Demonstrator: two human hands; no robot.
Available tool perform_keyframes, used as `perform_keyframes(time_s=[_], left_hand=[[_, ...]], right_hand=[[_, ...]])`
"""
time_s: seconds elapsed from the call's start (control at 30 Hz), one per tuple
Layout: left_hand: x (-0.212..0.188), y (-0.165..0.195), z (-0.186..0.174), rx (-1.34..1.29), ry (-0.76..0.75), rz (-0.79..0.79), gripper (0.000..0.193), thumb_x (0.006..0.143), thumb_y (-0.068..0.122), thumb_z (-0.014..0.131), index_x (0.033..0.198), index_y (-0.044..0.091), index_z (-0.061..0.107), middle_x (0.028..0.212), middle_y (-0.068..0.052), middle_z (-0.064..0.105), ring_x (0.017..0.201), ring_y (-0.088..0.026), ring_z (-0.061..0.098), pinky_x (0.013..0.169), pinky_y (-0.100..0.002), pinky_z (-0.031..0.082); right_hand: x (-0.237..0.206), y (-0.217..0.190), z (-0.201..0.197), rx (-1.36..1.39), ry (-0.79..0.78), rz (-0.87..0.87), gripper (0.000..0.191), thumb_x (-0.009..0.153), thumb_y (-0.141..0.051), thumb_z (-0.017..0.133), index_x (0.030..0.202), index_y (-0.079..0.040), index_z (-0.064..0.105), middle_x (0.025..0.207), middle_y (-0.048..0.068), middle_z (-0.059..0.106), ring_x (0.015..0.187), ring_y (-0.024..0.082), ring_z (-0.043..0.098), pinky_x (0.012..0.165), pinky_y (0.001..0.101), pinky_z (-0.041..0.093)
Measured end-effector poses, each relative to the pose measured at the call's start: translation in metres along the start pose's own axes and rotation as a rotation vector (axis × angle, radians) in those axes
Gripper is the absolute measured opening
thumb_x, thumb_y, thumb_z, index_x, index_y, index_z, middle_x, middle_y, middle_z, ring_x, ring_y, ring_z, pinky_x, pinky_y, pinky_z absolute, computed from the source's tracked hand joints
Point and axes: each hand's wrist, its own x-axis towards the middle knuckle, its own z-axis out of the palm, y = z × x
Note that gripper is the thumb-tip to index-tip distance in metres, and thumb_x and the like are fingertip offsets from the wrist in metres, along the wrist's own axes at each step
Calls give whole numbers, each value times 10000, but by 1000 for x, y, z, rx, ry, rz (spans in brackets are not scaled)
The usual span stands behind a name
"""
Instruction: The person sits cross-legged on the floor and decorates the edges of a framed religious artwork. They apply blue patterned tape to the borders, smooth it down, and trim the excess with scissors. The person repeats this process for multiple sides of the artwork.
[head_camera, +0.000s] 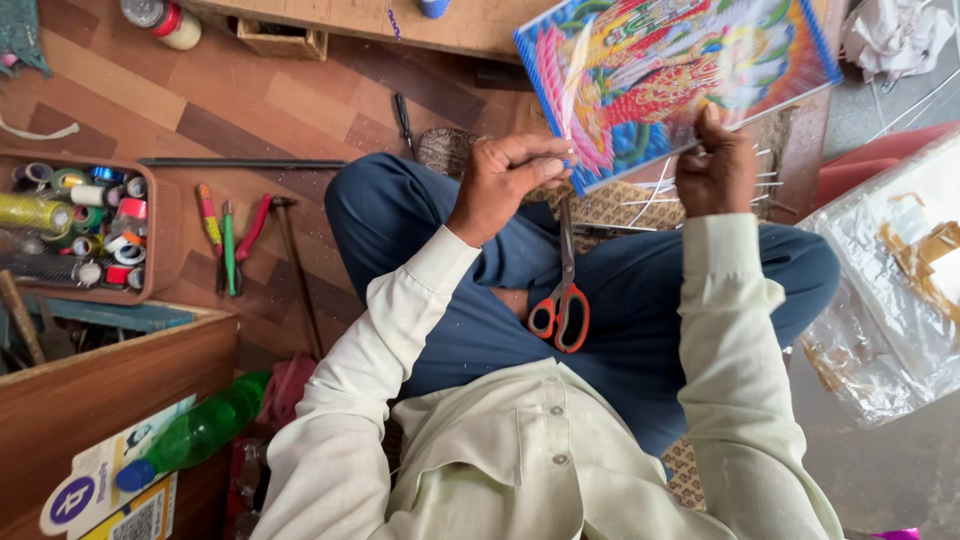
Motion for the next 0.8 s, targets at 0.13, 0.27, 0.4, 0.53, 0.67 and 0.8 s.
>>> perform_keyframes(time_s=[0.13,0.27,0.4,0.53,0.67,0.8], left_hand=[[29,-29,-34,-42,108,-52,176,939,-36,692,1107,-42,744,999,-129,784,854,-162,764,761,-286,649],[48,-53,-39,-70,172,-72,117,934,-36,715,1045,-42,752,919,-108,771,790,-136,744,715,-273,635],[52,-64,-29,13,189,-69,91,905,-28,726,991,-31,756,840,-84,774,703,-114,728,636,-254,606],[52,-62,-25,74,184,-122,61,918,26,752,969,-7,750,789,-45,742,637,-77,667,576,-222,543],[53,-61,-21,129,198,-120,76,947,72,741,963,-2,748,768,-25,720,627,-61,635,574,-211,524],[52,-64,-10,29,178,-171,109,982,102,721,961,-4,705,790,-17,705,690,-47,645,607,-212,540]], right_hand=[[62,37,12,310,-2,161,45,1044,-117,686,1026,-105,646,790,-2,629,506,64,439,394,196,314],[81,55,33,377,74,173,110,1061,-145,601,1125,-69,647,946,31,686,711,117,604,560,221,453],[60,61,47,21,-23,209,120,1031,-187,597,1062,-79,640,962,51,689,850,198,709,646,297,516],[-2,72,60,-459,-108,83,185,976,-171,647,1126,-65,659,1044,39,725,923,178,741,667,280,533],[-47,91,57,-830,-240,-231,303,964,-110,738,1239,17,718,1097,75,763,934,135,729,756,263,575],[-57,103,49,-655,-308,-223,375,951,-18,764,1309,44,671,1081,89,755,893,91,685,762,230,552]])
